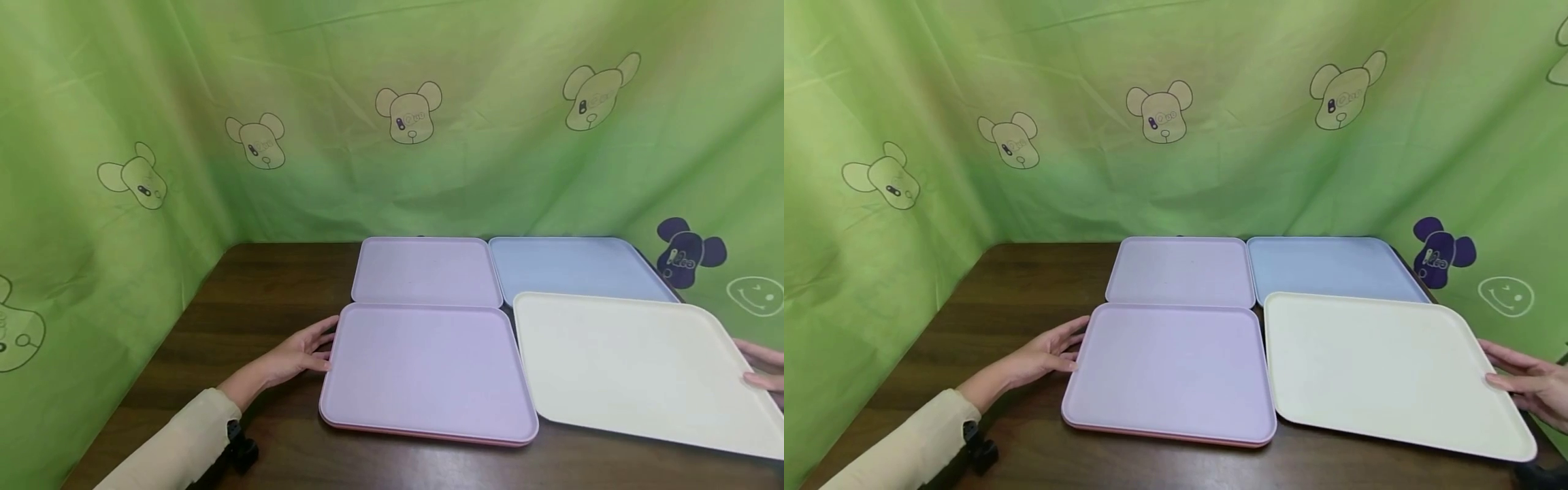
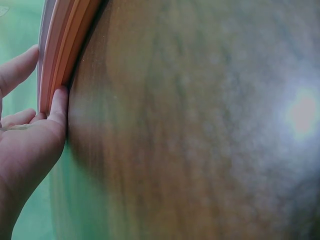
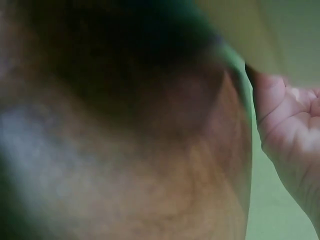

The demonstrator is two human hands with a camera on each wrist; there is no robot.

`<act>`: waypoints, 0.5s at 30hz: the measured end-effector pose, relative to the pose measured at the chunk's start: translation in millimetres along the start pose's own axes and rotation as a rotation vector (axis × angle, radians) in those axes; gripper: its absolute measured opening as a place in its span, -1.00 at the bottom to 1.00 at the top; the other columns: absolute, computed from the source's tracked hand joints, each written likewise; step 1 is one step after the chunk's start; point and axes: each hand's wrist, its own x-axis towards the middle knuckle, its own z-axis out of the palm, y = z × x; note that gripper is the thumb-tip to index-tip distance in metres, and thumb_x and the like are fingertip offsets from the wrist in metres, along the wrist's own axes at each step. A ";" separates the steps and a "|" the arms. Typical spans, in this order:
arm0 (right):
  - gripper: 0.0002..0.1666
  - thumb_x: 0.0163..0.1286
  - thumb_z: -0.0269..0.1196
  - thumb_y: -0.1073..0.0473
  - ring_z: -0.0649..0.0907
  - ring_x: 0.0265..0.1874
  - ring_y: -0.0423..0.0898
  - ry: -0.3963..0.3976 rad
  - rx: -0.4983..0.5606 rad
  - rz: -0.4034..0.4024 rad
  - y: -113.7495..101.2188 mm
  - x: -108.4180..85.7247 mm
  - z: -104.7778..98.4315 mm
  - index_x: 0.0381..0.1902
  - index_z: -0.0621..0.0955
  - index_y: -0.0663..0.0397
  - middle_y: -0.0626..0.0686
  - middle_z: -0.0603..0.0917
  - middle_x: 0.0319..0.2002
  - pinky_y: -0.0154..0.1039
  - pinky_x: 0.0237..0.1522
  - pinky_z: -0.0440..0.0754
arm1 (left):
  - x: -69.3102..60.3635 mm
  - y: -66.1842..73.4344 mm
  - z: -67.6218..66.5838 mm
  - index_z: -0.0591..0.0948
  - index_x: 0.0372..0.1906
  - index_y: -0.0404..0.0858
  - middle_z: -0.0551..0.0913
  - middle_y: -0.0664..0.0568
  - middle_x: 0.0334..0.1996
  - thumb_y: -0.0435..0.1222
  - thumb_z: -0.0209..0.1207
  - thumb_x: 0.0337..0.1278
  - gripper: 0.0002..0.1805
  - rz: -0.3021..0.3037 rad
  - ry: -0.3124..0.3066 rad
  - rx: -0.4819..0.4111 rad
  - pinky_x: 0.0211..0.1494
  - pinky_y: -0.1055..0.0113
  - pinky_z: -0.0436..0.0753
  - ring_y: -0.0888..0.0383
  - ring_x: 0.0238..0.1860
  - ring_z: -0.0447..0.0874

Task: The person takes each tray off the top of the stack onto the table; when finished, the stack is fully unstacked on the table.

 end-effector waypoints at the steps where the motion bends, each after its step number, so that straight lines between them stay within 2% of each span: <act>1: -0.17 0.52 -0.38 0.50 0.66 -0.02 0.06 -0.001 -0.003 0.007 0.4 -0.1 0.0 0.30 0.49 -0.47 -0.30 0.58 0.12 0.21 -0.13 0.57 | 0.1 0.0 0.0 -0.15 0.54 -0.31 -0.12 -0.33 0.50 -0.47 0.25 0.15 0.01 0.001 0.001 0.001 0.28 0.13 0.39 -0.31 0.41 0.07; 4: -0.15 0.51 -0.38 0.51 0.66 -0.02 0.07 0.010 -0.027 0.016 1.3 0.0 1.1 0.29 0.49 -0.50 -0.32 0.58 0.11 0.22 -0.14 0.56 | 0.3 0.1 0.1 -0.15 0.54 -0.31 -0.12 -0.32 0.50 -0.47 0.25 0.14 0.01 0.000 0.004 0.005 0.28 0.13 0.38 -0.30 0.42 0.06; 8: -0.15 0.49 -0.36 0.53 0.68 -0.07 0.06 0.041 -0.067 -0.014 3.7 0.8 4.3 0.27 0.50 -0.49 -0.37 0.57 0.09 0.20 -0.19 0.59 | 0.3 0.4 0.4 -0.15 0.54 -0.32 -0.13 -0.31 0.50 -0.48 0.25 0.14 0.02 -0.003 0.004 0.003 0.28 0.14 0.38 -0.30 0.42 0.05; 15: -0.16 0.48 -0.36 0.56 0.67 -0.03 0.06 -0.021 -0.072 -0.069 4.0 3.9 7.6 0.35 0.45 -0.38 -0.35 0.52 0.19 0.15 -0.18 0.60 | 0.2 -0.3 -0.7 -0.15 0.54 -0.31 -0.14 -0.30 0.51 -0.47 0.25 0.14 0.02 -0.002 0.005 0.005 0.28 0.15 0.39 -0.29 0.42 0.06</act>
